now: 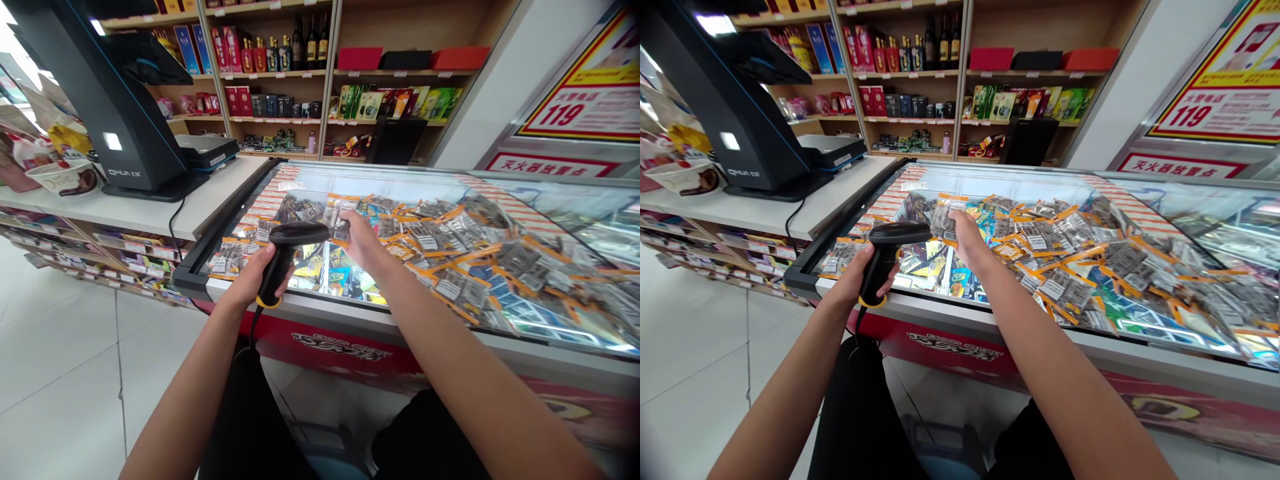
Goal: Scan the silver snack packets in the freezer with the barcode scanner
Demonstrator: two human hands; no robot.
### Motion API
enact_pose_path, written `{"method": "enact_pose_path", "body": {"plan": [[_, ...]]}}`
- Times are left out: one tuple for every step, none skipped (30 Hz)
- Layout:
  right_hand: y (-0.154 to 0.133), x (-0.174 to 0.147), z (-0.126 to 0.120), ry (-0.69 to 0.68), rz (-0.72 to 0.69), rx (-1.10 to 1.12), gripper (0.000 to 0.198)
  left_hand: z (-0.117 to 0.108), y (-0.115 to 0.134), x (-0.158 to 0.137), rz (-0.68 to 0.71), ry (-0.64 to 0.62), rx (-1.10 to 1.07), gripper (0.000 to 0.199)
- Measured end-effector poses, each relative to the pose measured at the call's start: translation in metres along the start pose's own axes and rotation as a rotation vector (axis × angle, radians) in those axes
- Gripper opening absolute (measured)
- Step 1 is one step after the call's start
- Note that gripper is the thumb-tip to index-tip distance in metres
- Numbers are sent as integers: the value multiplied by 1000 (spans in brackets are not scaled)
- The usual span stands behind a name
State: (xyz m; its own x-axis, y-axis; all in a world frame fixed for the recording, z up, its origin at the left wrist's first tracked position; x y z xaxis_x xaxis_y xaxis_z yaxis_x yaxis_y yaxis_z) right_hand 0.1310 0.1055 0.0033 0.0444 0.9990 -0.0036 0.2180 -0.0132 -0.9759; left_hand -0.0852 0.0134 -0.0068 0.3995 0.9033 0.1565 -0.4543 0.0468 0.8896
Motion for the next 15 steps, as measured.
{"method": "enact_pose_path", "body": {"plan": [[-2,-1,-1,18,-12,-99,21,-2,3,0,30,33,-16,82],[-4,-2,-2,30,-23,-222,22,-4,5,1,57,66,-32,82],[-7,-4,-2,32,-31,-354,24,-6,7,1,79,97,-46,81],[-9,-6,-1,22,-34,-469,28,-7,8,1,91,122,-55,80],[-12,-8,0,17,-28,-554,33,-8,8,2,97,137,-61,79],[-14,-11,0,12,-18,-603,42,-9,8,2,95,141,-62,78],[-15,-14,1,1,-8,-619,52,-8,8,2,89,139,-59,78],[-16,-17,4,-27,-4,-608,61,-8,8,2,81,134,-54,78],[-18,-21,9,-82,-18,-583,68,-8,7,2,73,130,-50,77],[-20,-25,17,-164,-57,-557,70,-7,7,2,69,129,-48,77],[-23,-31,27,-261,-116,-540,69,-7,7,2,68,129,-47,76],[-26,-37,36,-358,-186,-537,64,-7,7,2,68,130,-46,76],[-29,-43,43,-432,-255,-548,57,-7,7,2,70,132,-46,75],[-31,-47,48,-478,-316,-572,49,-7,8,1,72,132,-45,74],[-31,-48,49,-490,-362,-609,41,-7,8,1,73,132,-45,74]]}}
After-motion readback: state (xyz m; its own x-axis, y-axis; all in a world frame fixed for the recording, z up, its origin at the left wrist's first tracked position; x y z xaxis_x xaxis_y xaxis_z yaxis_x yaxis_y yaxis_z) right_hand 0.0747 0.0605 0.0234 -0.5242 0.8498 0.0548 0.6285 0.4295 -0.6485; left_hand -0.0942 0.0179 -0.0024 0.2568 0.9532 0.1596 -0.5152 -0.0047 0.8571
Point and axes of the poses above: each hand's wrist, its own x-axis towards the middle knuckle, its own z-axis out of the palm, y = z × x, the point moved 8 cm from there along x, towards the middle knuckle, and after that the axes turned 15 degrees about -x, right-handed, at the moved point
